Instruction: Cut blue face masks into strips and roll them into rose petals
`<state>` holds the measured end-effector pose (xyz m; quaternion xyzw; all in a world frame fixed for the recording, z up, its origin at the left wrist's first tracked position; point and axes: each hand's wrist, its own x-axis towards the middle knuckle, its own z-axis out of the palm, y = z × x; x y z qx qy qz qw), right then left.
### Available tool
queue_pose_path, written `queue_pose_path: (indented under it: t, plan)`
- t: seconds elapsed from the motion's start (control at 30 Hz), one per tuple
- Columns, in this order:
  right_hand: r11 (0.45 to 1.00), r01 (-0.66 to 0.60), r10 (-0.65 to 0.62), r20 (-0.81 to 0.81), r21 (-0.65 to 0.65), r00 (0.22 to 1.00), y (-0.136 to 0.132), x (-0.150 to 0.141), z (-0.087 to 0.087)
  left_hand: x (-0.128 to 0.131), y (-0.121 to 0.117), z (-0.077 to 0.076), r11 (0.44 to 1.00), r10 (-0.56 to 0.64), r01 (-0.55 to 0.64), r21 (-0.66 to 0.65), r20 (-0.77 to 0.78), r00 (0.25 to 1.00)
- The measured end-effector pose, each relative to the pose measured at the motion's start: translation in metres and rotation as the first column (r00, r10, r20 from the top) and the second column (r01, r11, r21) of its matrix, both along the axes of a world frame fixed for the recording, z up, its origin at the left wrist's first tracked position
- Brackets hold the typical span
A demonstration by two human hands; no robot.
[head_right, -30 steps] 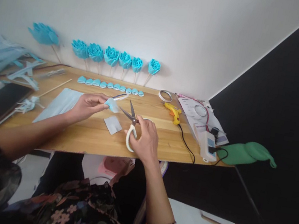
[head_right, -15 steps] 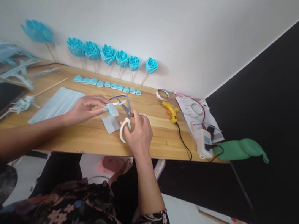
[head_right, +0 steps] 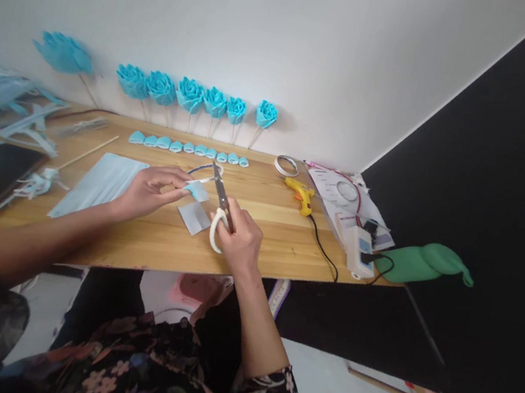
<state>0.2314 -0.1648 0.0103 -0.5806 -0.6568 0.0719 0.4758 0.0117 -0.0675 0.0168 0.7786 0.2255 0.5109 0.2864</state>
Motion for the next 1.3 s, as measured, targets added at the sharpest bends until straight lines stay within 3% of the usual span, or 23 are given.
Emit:
queue_pose_path:
  t: [0.13, 0.27, 0.53, 0.67, 0.93, 1.3]
  plan:
    - [0.999, -0.017, 0.004, -0.274, -0.044, 0.962, 0.006, 0.009, 0.006, -0.001, -0.001, 0.003, 0.998, 0.022, -0.020, 0.065, -0.033, 0.999]
    - [0.996, -0.006, -0.026, -0.351, -0.088, 0.936, 0.016, 0.012, 0.011, -0.002, -0.005, 0.006, 0.982, -0.020, 0.036, 0.187, -0.089, 0.996]
    - [0.998, 0.044, -0.052, -0.234, -0.041, 0.971, 0.018, -0.010, 0.014, -0.001, -0.009, 0.005, 0.942, -0.072, 0.119, 0.315, -0.157, 0.985]
    - [0.996, 0.066, -0.074, -0.154, -0.058, 0.985, 0.019, -0.010, 0.014, 0.001, -0.010, 0.005, 0.945, -0.058, 0.118, 0.305, -0.198, 0.979]
    - [0.997, 0.068, -0.076, -0.216, -0.044, 0.973, 0.014, -0.009, 0.014, 0.000, -0.009, 0.006, 0.958, -0.023, 0.078, 0.277, -0.196, 0.980]
    - [0.994, 0.080, -0.091, -0.177, -0.070, 0.980, 0.017, -0.011, 0.007, 0.001, -0.012, 0.005, 0.963, -0.078, 0.129, 0.238, -0.212, 0.974]
